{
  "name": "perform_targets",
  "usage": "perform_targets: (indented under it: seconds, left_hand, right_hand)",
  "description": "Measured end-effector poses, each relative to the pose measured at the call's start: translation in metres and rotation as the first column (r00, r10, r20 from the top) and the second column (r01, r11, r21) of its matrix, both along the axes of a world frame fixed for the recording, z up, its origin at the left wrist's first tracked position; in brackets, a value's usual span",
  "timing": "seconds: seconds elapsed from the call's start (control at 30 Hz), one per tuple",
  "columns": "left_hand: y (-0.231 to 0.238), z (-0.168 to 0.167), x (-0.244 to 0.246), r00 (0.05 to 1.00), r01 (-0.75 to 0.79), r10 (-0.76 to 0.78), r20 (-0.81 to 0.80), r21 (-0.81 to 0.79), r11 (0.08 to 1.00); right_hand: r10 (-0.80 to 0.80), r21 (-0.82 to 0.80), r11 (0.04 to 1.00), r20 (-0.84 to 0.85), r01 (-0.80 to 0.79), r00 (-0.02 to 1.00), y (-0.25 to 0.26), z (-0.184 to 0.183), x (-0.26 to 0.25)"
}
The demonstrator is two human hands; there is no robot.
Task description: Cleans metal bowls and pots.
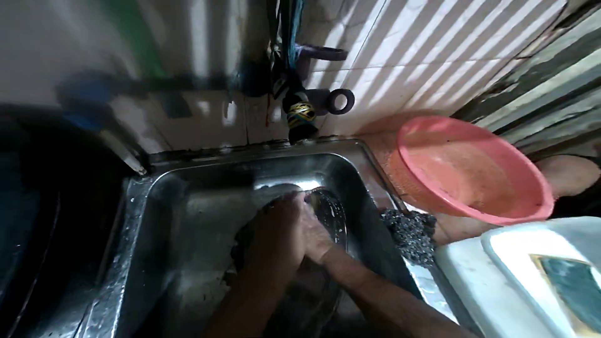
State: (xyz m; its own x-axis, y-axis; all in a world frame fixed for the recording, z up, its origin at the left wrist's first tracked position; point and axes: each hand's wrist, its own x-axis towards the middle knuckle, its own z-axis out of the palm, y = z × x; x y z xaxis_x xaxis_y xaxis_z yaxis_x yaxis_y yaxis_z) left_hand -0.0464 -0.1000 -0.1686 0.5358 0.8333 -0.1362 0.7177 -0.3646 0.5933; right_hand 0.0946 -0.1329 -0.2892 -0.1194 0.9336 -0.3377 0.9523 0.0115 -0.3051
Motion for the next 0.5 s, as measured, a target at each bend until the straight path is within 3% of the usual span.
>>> perform_targets:
  seconds: [0.03,0.1,0.17,0.2,0.27,0.33,0.37,0.43,0.47,0.5]
  left_hand:
    - [-0.002,0.004,0.002,1.000,0.017,-0.017,-0.023,-0.029,0.999]
    - [-0.006,0.014,0.007,0.996,0.045,-0.051,-0.077,-0.088,0.995]
    - [-0.009,0.021,0.013,0.992,0.074,-0.085,-0.096,-0.111,0.991]
    - [-0.009,0.021,0.015,0.992,0.076,-0.086,-0.092,-0.102,0.992]
    - [-0.008,0.019,0.012,0.992,0.055,-0.064,-0.111,-0.086,0.995]
    - [-0.003,0.019,0.000,0.991,-0.017,0.001,-0.131,-0.121,0.992]
    - [0.000,0.019,-0.009,0.992,-0.073,0.056,-0.113,-0.146,0.987]
    - [0.003,0.014,-0.031,0.983,-0.182,0.177,-0.050,-0.153,0.971]
    - [0.001,0.005,-0.044,0.975,-0.219,0.222,0.000,-0.145,0.965]
    - [-0.001,-0.008,-0.057,0.967,-0.243,0.251,0.051,-0.131,0.961]
  right_hand:
    - [0.045,-0.012,0.999,0.103,-0.044,0.994,-0.010,-0.014,0.016]
    - [0.011,-0.036,0.999,0.100,-0.007,0.995,-0.049,-0.033,0.019]
    - [-0.167,-0.173,0.974,-0.107,0.147,0.980,-0.085,-0.032,-0.021]
    - [-0.283,-0.294,0.934,-0.260,0.203,0.923,-0.092,-0.014,-0.048]
    - [-0.529,-0.501,0.831,-0.580,0.241,0.620,-0.087,0.043,-0.087]
    - [-0.759,-0.726,0.651,-0.616,0.224,0.210,-0.075,0.100,-0.091]
    - [-0.812,-0.791,0.580,-0.580,0.195,0.065,-0.072,0.118,-0.082]
    - [-0.773,-0.772,0.598,-0.627,0.216,-0.099,-0.081,0.147,-0.056]
    - [-0.679,-0.678,0.676,-0.725,0.290,-0.113,-0.093,0.160,-0.041]
    - [-0.544,-0.520,0.752,-0.837,0.405,-0.064,-0.108,0.173,-0.025]
